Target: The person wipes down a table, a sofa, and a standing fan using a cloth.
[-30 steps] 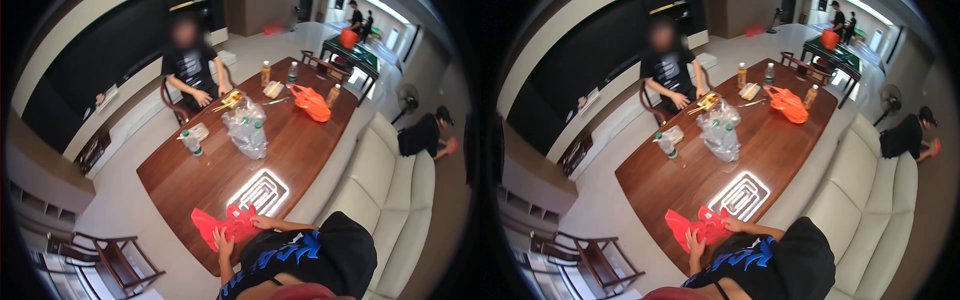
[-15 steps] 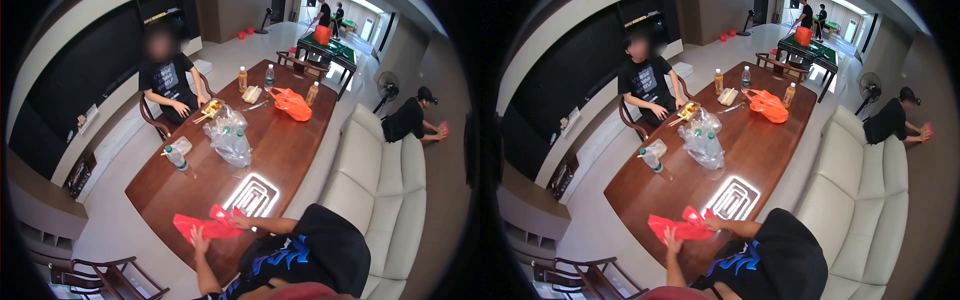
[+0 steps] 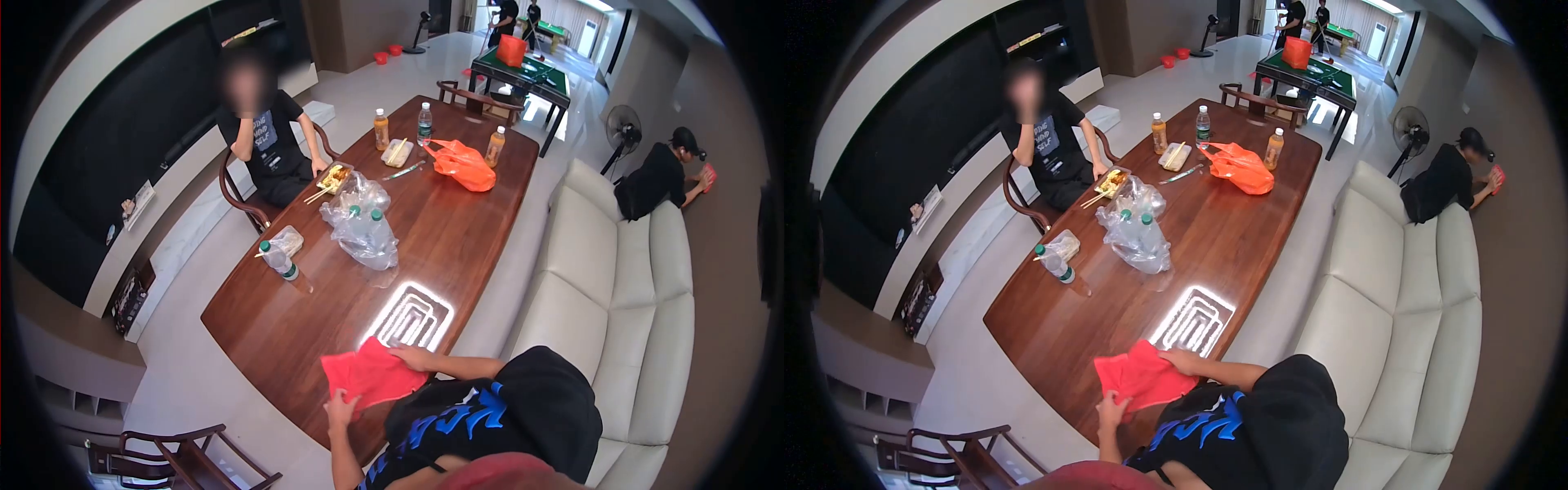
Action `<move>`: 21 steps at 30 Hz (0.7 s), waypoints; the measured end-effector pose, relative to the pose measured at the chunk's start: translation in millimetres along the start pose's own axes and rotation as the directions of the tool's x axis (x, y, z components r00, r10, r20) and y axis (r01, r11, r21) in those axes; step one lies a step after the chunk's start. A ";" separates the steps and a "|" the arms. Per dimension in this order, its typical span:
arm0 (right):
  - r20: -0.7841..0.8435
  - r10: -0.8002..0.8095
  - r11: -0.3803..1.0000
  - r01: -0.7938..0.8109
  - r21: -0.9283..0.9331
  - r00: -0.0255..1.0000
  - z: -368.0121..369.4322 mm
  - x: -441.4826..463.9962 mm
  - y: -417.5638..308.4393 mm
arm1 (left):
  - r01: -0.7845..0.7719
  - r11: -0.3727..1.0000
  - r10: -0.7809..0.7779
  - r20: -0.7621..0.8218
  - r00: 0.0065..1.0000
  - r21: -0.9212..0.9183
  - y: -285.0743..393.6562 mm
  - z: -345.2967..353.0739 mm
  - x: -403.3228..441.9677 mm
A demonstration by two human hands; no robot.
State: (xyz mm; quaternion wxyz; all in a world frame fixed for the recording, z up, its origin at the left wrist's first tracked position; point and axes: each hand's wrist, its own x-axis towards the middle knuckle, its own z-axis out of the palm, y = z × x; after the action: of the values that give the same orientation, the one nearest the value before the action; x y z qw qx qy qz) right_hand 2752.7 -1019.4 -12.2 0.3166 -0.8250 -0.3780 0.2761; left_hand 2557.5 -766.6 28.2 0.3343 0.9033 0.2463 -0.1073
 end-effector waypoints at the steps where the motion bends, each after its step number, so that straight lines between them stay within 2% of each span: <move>1: 0.068 0.028 0.999 -0.030 0.018 0.997 8.5 -6.6 25.4 | 0.068 0.997 -0.067 0.050 0.997 -0.028 6.0 7.4 -7.3; 2: 0.099 0.058 0.998 -0.056 -0.031 0.993 -3.3 -21.6 22.3 | 0.132 0.990 -0.126 0.100 0.987 -0.053 12.6 14.0 -10.6; 3: 0.131 0.097 0.993 -0.086 -0.086 0.987 -21.1 -38.2 7.7 | 0.105 0.993 -0.098 0.102 0.990 -0.062 18.2 20.1 -16.0; 6: 0.059 0.195 0.942 -0.170 -0.291 0.979 -41.8 -58.6 13.1 | -0.023 0.995 0.035 0.126 0.991 -0.101 38.2 36.4 -32.2; 7: 0.069 0.307 0.910 -0.272 -0.313 0.949 -48.9 -63.7 8.1 | -0.086 0.991 0.099 0.126 0.987 -0.102 41.1 36.2 -38.1; 10: 0.082 0.328 0.943 -0.320 -0.092 0.941 -50.6 -69.8 31.7 | -0.291 0.945 0.303 0.063 0.951 -0.151 19.9 48.8 -47.0; 11: 0.068 0.158 0.980 -0.165 0.115 0.985 -30.3 -65.5 70.2 | -0.357 0.917 0.368 0.030 0.929 -0.175 11.3 53.7 -49.6; 14: 0.365 0.211 0.964 -0.255 0.077 0.907 -25.0 -39.5 59.1 | -0.406 0.904 0.409 -0.003 0.913 -0.137 -17.2 61.2 -37.2; 15: 0.244 0.030 0.988 -0.065 0.137 0.969 -15.6 -28.8 55.6 | -0.367 0.917 0.371 -0.008 0.929 -0.158 -18.6 58.6 -37.1; 17: 0.292 0.116 0.991 -0.128 0.023 0.949 -14.9 3.7 31.0 | -0.308 0.932 0.308 -0.030 0.951 -0.193 -15.7 47.2 -15.7; 19: 0.284 0.002 0.995 -0.030 0.096 0.959 -2.1 43.5 20.9 | -0.340 0.926 0.303 -0.214 0.929 -0.162 -28.4 33.4 15.6; 21: 0.163 -0.185 0.965 0.147 0.218 0.969 24.2 86.8 6.3 | -0.206 0.956 0.138 -0.303 0.943 -0.208 -46.4 5.6 60.5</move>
State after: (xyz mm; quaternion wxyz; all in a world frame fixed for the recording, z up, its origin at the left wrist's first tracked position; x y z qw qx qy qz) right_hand 2787.5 -945.8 -51.2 0.3861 -0.7247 -0.4429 0.3599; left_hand 2585.1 -717.3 -23.2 0.4087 0.8811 0.2227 0.0842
